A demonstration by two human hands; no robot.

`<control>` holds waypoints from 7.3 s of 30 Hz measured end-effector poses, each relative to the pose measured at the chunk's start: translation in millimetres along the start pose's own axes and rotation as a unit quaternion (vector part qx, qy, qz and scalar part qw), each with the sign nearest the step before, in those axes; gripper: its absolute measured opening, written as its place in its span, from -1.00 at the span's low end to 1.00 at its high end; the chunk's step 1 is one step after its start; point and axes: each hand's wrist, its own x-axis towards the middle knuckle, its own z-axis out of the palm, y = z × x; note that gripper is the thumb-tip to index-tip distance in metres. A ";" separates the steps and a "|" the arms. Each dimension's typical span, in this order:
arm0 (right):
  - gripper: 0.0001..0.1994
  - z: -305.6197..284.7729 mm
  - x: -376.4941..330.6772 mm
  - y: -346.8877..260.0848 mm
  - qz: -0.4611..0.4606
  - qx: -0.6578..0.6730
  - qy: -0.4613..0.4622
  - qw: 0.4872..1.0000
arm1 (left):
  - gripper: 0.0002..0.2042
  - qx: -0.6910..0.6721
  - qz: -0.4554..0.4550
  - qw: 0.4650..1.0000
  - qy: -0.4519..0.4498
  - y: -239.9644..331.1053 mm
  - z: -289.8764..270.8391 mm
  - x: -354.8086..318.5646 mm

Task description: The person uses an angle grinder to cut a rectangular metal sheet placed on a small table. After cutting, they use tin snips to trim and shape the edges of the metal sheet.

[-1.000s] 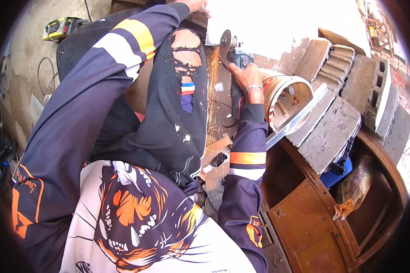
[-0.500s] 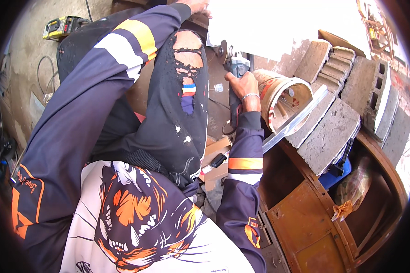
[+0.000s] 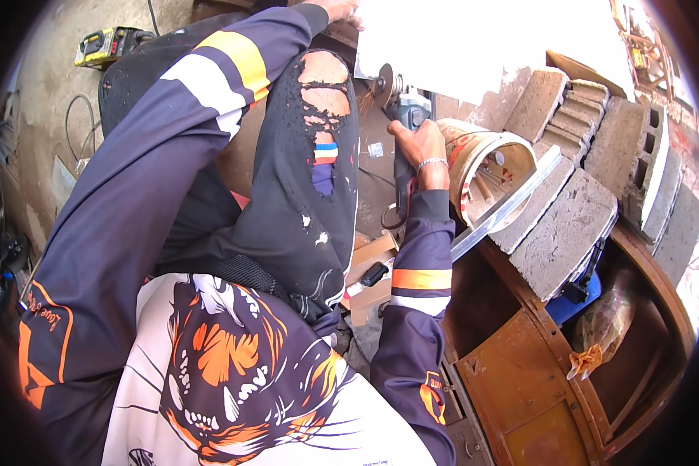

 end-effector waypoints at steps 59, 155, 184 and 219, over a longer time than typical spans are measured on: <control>-0.31 -3.9 10.1 -5.1 -0.005 -0.005 0.023 1.000 | -0.63 -0.096 -0.067 0.992 -0.035 23.7 -104.1 -25.9; -0.59 -32.0 -105.3 53.3 0.102 0.628 0.094 0.766 | -0.16 -0.096 0.005 0.978 -0.184 18.1 -251.0 -52.0; -0.19 38.8 -213.3 162.6 -0.058 0.851 0.269 0.447 | -0.52 0.007 0.194 0.932 -0.306 35.4 -287.6 -51.9; -0.54 -46.2 19.2 -162.3 -0.065 0.719 0.153 0.675 | -0.54 -0.722 0.033 0.588 -0.363 15.5 -410.7 -159.4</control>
